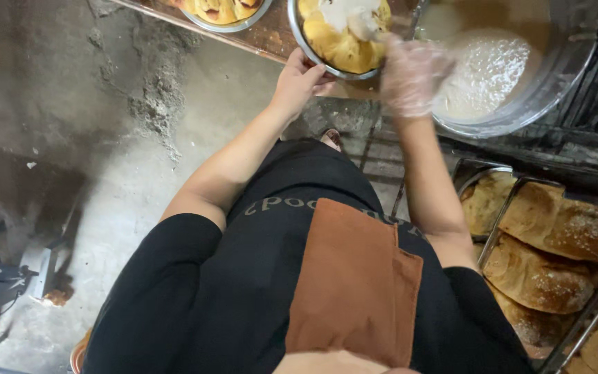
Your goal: The person applies icing to bread rolls in circular pans using a spoon, and سپس sprinkles crushed nuts over the icing by hand.
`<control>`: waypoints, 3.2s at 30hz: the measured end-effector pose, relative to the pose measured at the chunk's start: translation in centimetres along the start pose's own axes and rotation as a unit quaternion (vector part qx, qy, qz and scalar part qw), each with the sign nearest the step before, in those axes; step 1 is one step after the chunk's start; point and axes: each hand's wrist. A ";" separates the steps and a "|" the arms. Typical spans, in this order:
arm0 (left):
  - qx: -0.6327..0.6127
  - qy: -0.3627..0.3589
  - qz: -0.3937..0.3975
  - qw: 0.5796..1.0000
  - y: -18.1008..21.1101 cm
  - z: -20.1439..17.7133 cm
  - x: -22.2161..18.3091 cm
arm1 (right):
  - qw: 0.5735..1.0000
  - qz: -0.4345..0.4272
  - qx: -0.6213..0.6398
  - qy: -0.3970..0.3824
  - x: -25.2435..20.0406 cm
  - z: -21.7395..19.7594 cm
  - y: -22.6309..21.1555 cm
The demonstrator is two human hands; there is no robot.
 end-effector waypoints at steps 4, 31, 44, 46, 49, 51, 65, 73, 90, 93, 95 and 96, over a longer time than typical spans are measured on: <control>0.036 0.044 -0.038 0.998 2.7 -0.4 -1.3 | 0.814 -0.409 -0.399 -0.106 -0.1 -0.4 -1.7; 0.058 -0.006 -0.107 0.993 8.5 -4.1 0.0 | 0.830 -0.354 -0.414 -0.119 -5.3 -0.8 -0.9; 0.215 0.001 -0.107 0.971 7.8 -8.1 4.1 | 0.875 -0.350 -0.281 -0.180 -4.4 -3.7 2.2; 0.223 0.029 -0.046 0.973 5.9 -9.3 5.6 | 0.906 -0.298 -0.291 -0.072 -3.4 -7.9 3.9; 0.236 0.095 0.057 0.965 2.7 -10.7 5.8 | 0.825 0.177 -0.481 -0.239 -1.8 -10.4 6.6; 0.218 0.155 0.089 0.959 0.5 -10.4 5.4 | 0.725 0.069 -0.591 -0.347 -1.4 -12.3 7.9; 0.032 0.028 -0.049 0.998 1.7 -1.9 -0.2 | 0.744 -0.409 -0.529 0.016 -2.1 1.0 -1.5; 0.098 0.015 -0.078 0.992 7.0 -2.5 -1.5 | 0.856 -0.317 -0.393 -0.111 1.3 1.9 -4.2; 0.172 -0.046 -0.131 0.975 10.8 -5.7 2.1 | 0.815 -0.387 -0.426 -0.070 -4.3 2.6 -0.9; 0.222 -0.034 -0.171 0.959 9.1 -8.1 4.5 | 0.859 -0.351 -0.357 -0.103 -6.2 -1.6 -0.1; 0.240 -0.005 -0.138 0.961 7.4 -9.6 6.6 | 0.916 -0.259 -0.291 -0.089 -4.3 -5.2 1.6; 0.234 0.010 -0.103 0.967 6.2 -10.2 7.3 | 0.897 -0.212 -0.383 -0.068 -2.8 -6.8 2.7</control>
Point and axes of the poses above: each hand's wrist, its own x-axis towards the middle knuckle, its own z-axis out of the palm, y = z × x, and after that the axes turned 10 degrees about -z, right-handed
